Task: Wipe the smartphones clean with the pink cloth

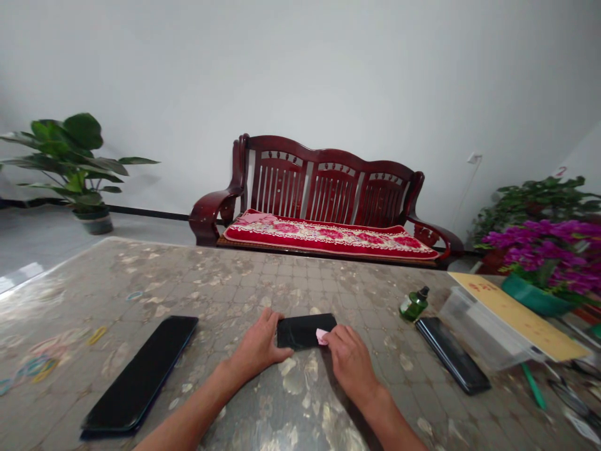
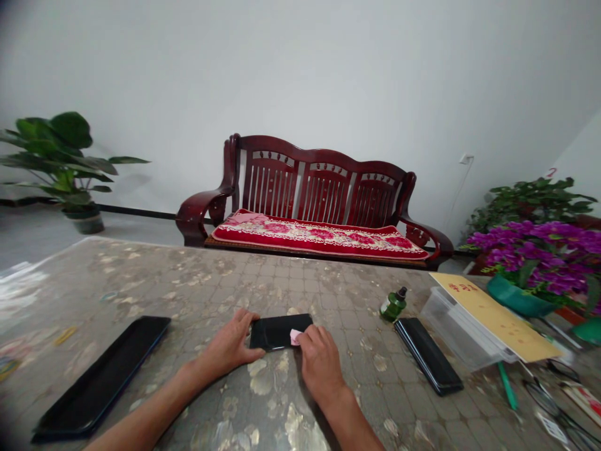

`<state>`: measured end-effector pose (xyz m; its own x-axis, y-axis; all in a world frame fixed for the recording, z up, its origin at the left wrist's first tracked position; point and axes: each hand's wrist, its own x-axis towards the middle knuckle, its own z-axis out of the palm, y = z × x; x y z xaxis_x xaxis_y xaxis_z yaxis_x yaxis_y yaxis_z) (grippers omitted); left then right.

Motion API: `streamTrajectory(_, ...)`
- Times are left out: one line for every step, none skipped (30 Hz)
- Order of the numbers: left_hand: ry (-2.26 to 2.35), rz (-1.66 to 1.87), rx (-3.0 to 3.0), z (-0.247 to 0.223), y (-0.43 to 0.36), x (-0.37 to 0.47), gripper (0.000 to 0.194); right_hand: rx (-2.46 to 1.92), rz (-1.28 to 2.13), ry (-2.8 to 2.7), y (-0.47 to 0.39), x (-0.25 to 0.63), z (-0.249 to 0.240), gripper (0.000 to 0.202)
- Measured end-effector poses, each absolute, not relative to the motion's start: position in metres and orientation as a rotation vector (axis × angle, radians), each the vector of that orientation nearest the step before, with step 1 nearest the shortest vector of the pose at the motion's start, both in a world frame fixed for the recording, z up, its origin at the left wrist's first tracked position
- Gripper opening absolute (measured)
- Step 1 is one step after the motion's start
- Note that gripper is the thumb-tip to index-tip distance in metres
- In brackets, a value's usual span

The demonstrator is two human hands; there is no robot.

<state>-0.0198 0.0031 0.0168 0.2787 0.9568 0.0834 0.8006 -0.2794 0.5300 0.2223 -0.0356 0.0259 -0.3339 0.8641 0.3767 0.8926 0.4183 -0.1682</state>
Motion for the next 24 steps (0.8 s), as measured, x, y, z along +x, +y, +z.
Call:
streamTrajectory(1.587, 0.552, 2.164, 0.016, 0.003, -0.020, 0.048, -1.532, -0.123, -2.250, -0.031, 0.228, 0.026, 0.023)
streamTrajectory(1.584, 0.555, 2.160, 0.016, 0.003, -0.020, 0.048, -1.575, -0.141, -2.222, -0.026, 0.232, 0.025, 0.024)
streamTrajectory(1.581, 0.562, 2.158, 0.015, 0.004, -0.020, 0.048, -1.609, -0.150, -2.201, -0.023, 0.234, 0.025, 0.024)
streamTrajectory(1.577, 0.572, 2.159, 0.014, 0.004, -0.020, 0.047, -1.632, -0.154, -2.185, -0.022, 0.234, 0.024, 0.025)
streamTrajectory(1.575, 0.582, 2.163, 0.014, 0.004, -0.020, 0.047, -1.640, -0.152, -2.179, -0.022, 0.232, 0.024, 0.025)
streamTrajectory(1.575, 0.588, 2.169, 0.013, 0.004, -0.020, 0.047, -1.631, -0.146, -2.185, -0.024, 0.228, 0.023, 0.025)
streamTrajectory(1.574, 0.590, 2.176, 0.013, 0.005, -0.020, 0.047, -1.610, -0.138, -2.201, -0.027, 0.222, 0.023, 0.024)
streamTrajectory(1.574, 0.591, 2.182, 0.013, 0.005, -0.019, 0.047, -1.575, -0.130, -2.229, -0.031, 0.216, 0.023, 0.024)
streamTrajectory(1.572, 0.592, 2.185, 0.013, 0.005, -0.019, 0.047, -1.540, -0.121, -2.261, -0.035, 0.210, 0.024, 0.023)
streamTrajectory(1.570, 0.592, 2.187, 0.014, 0.005, -0.019, 0.047, -1.501, -0.105, -2.295, -0.039, 0.206, 0.024, 0.022)
streamTrajectory(1.569, 0.592, 2.188, 0.014, 0.005, -0.019, 0.047, -1.477, -0.090, -2.312, -0.041, 0.203, 0.026, 0.022)
streamTrajectory(1.567, 0.590, 2.189, 0.014, 0.005, -0.020, 0.047, -1.468, -0.080, -2.319, -0.041, 0.203, 0.027, 0.022)
streamTrajectory(1.568, 0.587, 2.192, 0.014, 0.005, -0.020, 0.047, -1.475, -0.073, -2.317, -0.039, 0.205, 0.029, 0.023)
streamTrajectory(1.571, 0.581, 2.193, 0.014, 0.005, -0.020, 0.048, -1.500, -0.071, -2.300, -0.035, 0.208, 0.030, 0.025)
streamTrajectory(1.575, 0.572, 2.192, 0.014, 0.005, -0.020, 0.048, -1.542, -0.080, -2.285, -0.029, 0.213, 0.032, 0.025)
streamTrajectory(1.579, 0.564, 2.189, 0.014, 0.005, -0.020, 0.048, -1.584, -0.083, -2.271, -0.022, 0.218, 0.034, 0.025)
streamTrajectory(1.583, 0.556, 2.185, 0.014, 0.005, -0.020, 0.048, -1.634, -0.094, -2.245, -0.015, 0.222, 0.035, 0.025)
streamTrajectory(1.586, 0.550, 2.181, 0.015, 0.005, -0.020, 0.049, -1.673, -0.098, -2.232, -0.008, 0.226, 0.036, 0.026)
streamTrajectory(1.589, 0.545, 2.178, 0.015, 0.005, -0.020, 0.049, -1.707, -0.107, -2.219, -0.003, 0.228, 0.037, 0.027)
streamTrajectory(1.591, 0.542, 2.175, 0.016, 0.005, -0.019, 0.049, -1.731, -0.114, -2.208, 0.001, 0.228, 0.037, 0.027)
streamTrajectory(1.592, 0.542, 2.174, 0.017, 0.005, -0.019, 0.050, -1.740, -0.117, -2.204, 0.003, 0.226, 0.036, 0.027)
streamTrajectory(1.589, 0.543, 2.174, 0.018, 0.005, -0.019, 0.050, -1.735, -0.117, -2.201, 0.003, 0.223, 0.035, 0.026)
streamTrajectory(1.586, 0.545, 2.174, 0.019, 0.004, -0.019, 0.050, -1.713, -0.114, -2.205, 0.001, 0.220, 0.033, 0.026)
streamTrajectory(1.585, 0.548, 2.173, 0.019, 0.004, -0.019, 0.050, -1.676, -0.109, -2.215, -0.003, 0.215, 0.031, 0.025)
